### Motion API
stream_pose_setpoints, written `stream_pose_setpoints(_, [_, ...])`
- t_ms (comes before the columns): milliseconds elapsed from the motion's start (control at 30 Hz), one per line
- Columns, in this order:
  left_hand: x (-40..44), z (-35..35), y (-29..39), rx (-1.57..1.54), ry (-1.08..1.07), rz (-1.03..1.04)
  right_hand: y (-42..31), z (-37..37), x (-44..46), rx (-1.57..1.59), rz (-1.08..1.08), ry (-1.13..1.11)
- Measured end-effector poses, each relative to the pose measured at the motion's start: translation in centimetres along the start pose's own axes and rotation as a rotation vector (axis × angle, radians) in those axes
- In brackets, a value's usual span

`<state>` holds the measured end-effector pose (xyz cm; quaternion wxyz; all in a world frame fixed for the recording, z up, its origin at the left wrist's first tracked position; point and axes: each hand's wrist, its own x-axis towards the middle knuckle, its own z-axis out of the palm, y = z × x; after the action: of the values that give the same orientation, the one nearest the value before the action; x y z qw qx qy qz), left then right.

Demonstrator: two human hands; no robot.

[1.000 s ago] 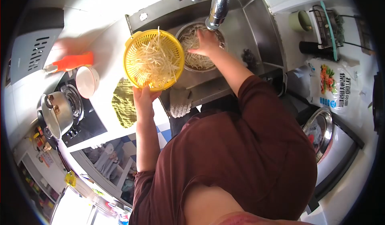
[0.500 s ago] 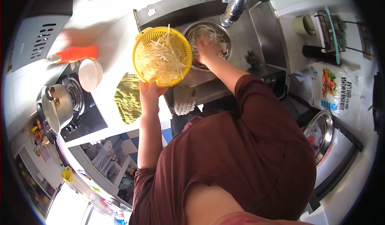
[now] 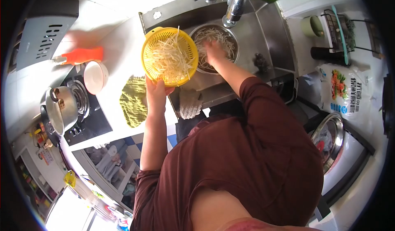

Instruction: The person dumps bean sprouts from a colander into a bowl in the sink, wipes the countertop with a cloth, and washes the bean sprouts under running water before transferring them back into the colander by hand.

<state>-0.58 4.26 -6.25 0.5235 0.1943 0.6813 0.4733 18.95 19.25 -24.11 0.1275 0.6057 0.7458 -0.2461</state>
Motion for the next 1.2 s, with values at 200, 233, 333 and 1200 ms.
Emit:
stream_pose_setpoints(200, [0.7, 0.4, 0.1, 0.047, -0.009, 0.025, 2.1, -2.7, 0.2, 0.159, -0.03, -0.019])
stream_pose_setpoints(233, [0.8, 0.5, 0.1, 0.061, -0.002, 0.021, 2.3, -3.2, 0.2, 0.192, -0.042, -0.033])
stream_pose_setpoints(333, [1.5, 0.5, -0.6, 0.115, 0.018, 0.014, 3.1, -3.8, 0.1, 0.359, -0.049, -0.032])
stream_pose_setpoints(1200, [5.5, 6.6, -3.6, 0.07, -0.209, -0.213, -5.5, -11.8, -6.7, 0.212, -0.22, 0.25])
